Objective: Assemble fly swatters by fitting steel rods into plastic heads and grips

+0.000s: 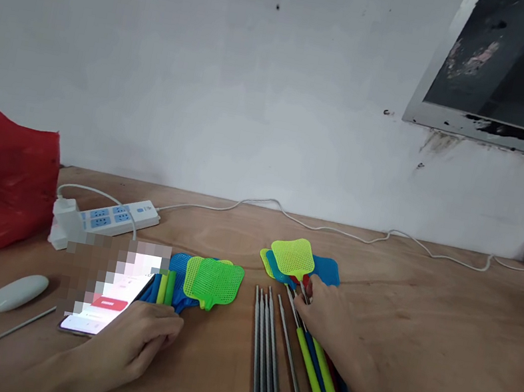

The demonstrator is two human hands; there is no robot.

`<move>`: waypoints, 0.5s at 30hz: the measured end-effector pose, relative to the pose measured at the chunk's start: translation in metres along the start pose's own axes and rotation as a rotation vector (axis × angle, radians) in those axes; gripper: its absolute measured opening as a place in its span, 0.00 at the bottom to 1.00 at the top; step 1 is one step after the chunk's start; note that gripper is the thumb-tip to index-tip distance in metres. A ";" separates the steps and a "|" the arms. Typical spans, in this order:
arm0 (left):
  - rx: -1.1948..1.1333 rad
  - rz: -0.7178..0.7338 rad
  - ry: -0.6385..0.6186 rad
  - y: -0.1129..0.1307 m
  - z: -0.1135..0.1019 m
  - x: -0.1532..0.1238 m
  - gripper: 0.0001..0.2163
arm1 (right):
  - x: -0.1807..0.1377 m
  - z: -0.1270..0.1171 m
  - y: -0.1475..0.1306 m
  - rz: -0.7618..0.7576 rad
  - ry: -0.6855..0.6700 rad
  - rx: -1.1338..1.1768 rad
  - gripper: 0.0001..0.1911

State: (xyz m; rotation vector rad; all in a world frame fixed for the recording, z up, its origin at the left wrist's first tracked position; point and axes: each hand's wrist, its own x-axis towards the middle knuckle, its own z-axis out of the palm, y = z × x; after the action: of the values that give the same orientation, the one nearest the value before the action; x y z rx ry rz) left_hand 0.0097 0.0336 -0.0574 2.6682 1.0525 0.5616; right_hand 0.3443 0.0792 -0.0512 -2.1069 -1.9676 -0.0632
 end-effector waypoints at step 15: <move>-0.555 -0.403 0.394 0.007 -0.012 0.008 0.16 | -0.036 -0.018 -0.041 -0.212 -0.598 1.129 0.18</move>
State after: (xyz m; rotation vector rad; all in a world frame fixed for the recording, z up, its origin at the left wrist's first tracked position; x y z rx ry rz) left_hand 0.0139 0.0345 -0.0422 1.8467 1.2590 1.1216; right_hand 0.3033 0.0425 -0.0345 -1.1972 -1.7536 1.4059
